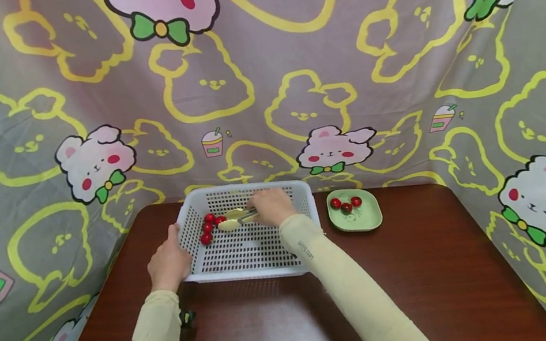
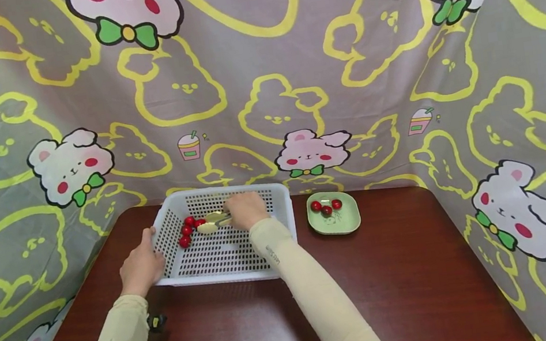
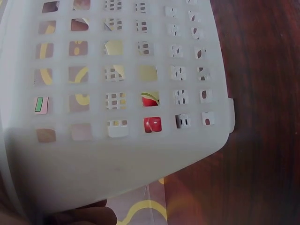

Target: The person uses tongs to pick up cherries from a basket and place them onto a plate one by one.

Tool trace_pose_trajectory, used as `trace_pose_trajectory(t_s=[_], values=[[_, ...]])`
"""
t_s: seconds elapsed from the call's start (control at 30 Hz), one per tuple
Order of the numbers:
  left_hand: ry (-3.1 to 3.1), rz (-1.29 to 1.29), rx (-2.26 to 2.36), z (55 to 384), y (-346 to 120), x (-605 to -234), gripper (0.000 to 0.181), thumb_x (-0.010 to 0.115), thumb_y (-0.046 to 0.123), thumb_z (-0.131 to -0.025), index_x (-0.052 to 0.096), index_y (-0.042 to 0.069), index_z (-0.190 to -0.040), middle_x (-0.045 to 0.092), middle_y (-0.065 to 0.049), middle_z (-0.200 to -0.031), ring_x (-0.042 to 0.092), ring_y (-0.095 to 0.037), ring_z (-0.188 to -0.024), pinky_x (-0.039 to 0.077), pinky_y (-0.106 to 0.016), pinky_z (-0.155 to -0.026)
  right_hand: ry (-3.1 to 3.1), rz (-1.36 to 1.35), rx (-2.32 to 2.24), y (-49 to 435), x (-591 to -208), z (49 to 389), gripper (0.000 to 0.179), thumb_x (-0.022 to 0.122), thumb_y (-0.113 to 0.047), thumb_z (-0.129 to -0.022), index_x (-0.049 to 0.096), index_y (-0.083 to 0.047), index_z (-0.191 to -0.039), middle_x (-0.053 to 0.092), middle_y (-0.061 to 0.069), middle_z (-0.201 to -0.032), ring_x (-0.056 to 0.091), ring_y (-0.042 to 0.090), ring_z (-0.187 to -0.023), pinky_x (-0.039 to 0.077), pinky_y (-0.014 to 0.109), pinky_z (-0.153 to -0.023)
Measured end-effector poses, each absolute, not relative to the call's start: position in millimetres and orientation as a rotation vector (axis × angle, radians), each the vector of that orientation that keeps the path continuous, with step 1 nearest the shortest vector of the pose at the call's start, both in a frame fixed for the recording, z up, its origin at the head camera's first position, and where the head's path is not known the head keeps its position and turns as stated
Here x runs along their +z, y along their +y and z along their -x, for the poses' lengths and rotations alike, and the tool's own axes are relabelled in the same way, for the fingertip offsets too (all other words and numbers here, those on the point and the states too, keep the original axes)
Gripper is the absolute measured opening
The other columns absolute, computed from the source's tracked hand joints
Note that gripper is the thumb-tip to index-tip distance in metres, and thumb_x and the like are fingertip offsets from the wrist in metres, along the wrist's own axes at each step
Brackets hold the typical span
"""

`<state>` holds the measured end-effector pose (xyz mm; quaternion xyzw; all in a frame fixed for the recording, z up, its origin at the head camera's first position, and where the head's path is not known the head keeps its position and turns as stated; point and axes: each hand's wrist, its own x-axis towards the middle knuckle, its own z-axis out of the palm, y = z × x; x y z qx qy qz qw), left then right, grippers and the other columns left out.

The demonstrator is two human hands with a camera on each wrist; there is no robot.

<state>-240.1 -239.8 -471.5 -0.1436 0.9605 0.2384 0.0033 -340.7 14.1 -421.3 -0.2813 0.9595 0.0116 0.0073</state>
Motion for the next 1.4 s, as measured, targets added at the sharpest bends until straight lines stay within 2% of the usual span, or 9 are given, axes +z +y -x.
trace_pose_trajectory(t_s=[0.3, 0.8, 1.03, 1.27, 1.4], values=[[3.014, 0.465, 0.732, 240.5, -238.9, -472.5, 0.069, 0.059, 0.009, -0.095, 0.027, 0.012, -0.156, 0.067, -0.029, -0.112, 0.060, -0.033, -0.071, 0.042, -0.042, -0.060, 3.002, 0.861, 0.009, 20.4, -418.7, 338.6, 0.035, 0.076, -0.037, -0.093, 0.074, -0.034, -0.127, 0.072, -0.010, -0.113, 0.068, 0.014, -0.096, 0.052, 0.031, -0.077], [3.003, 0.463, 0.740, 240.5, -239.2, -470.2, 0.069, 0.058, 0.009, -0.095, 0.026, 0.011, -0.157, 0.066, -0.030, -0.113, 0.061, -0.034, -0.073, 0.043, -0.043, -0.062, 2.997, 0.900, -0.041, 36.9, -409.0, 333.6, 0.035, 0.076, -0.037, -0.093, 0.074, -0.033, -0.128, 0.072, -0.011, -0.112, 0.067, 0.012, -0.094, 0.051, 0.031, -0.075], [3.008, 0.460, 0.744, 240.1, -239.1, -470.8, 0.068, 0.059, 0.010, -0.096, 0.027, 0.011, -0.156, 0.066, -0.030, -0.113, 0.062, -0.034, -0.075, 0.043, -0.043, -0.063, 2.997, 0.921, -0.114, 50.4, -404.7, 331.5, 0.034, 0.078, -0.034, -0.091, 0.076, -0.031, -0.125, 0.073, -0.009, -0.114, 0.069, 0.015, -0.098, 0.053, 0.036, -0.085], [3.014, 0.442, 0.738, 240.2, -240.5, -470.1, 0.067, 0.058, 0.010, -0.096, 0.027, 0.010, -0.155, 0.067, -0.028, -0.105, 0.060, -0.033, -0.070, 0.042, -0.042, -0.060, 2.981, 0.908, -0.180, 66.3, -402.0, 329.9, 0.031, 0.077, -0.037, -0.093, 0.076, -0.032, -0.123, 0.072, -0.010, -0.112, 0.068, 0.014, -0.098, 0.054, 0.037, -0.089], [3.012, 0.439, 0.744, 239.6, -240.4, -469.9, 0.067, 0.058, 0.010, -0.096, 0.027, 0.011, -0.155, 0.067, -0.028, -0.105, 0.060, -0.032, -0.069, 0.042, -0.042, -0.061, 2.977, 0.934, -0.223, 73.6, -401.9, 328.9, 0.034, 0.078, -0.037, -0.093, 0.075, -0.031, -0.126, 0.073, -0.009, -0.121, 0.069, 0.016, -0.108, 0.053, 0.041, -0.097]])
